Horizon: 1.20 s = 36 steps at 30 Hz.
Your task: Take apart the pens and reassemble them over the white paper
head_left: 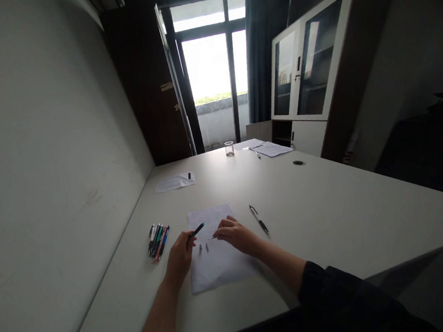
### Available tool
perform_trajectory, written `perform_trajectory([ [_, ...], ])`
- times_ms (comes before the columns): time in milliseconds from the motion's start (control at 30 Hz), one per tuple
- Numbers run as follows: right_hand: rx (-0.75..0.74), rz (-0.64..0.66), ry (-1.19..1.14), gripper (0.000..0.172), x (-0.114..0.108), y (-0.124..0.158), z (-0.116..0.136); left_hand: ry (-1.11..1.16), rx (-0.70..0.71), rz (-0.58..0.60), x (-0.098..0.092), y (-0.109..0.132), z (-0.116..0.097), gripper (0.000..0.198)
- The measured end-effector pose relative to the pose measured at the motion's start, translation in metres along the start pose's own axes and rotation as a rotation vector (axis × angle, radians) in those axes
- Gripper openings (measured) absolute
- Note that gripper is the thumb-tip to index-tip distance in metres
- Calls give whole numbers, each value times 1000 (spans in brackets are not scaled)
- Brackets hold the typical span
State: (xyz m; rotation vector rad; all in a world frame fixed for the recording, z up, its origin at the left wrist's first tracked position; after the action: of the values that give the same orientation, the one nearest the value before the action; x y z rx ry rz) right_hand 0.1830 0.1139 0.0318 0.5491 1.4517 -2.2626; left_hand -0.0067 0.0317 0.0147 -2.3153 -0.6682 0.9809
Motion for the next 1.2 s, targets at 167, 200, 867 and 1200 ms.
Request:
perform_trajectory([
  [167, 119, -124, -111, 20, -11, -1, -2, 6, 13, -2, 0, 0, -1, 19],
  [200, 157, -152, -124, 19, -13, -1, -4, 9, 16, 0, 0, 0, -2, 19],
  [867, 731, -447, -808, 30, -23, 1, -31, 58, 8, 34, 3, 2, -2, 18],
  [1200, 746, -402, -799, 35, -19, 0, -29, 47, 42, 61, 5, 4, -3, 18],
])
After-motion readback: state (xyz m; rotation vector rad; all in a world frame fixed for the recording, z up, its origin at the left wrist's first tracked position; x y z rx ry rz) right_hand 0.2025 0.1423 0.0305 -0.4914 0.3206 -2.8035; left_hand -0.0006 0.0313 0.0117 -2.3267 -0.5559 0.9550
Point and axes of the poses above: each hand's wrist, its own y-axis away from the middle knuckle, its own x-axis out of the palm, z = x × y, the point moved 6 cm from there along -y, towards the middle knuckle, and after that the axes turned 13 degrees about -z, right-handed, at the moved point
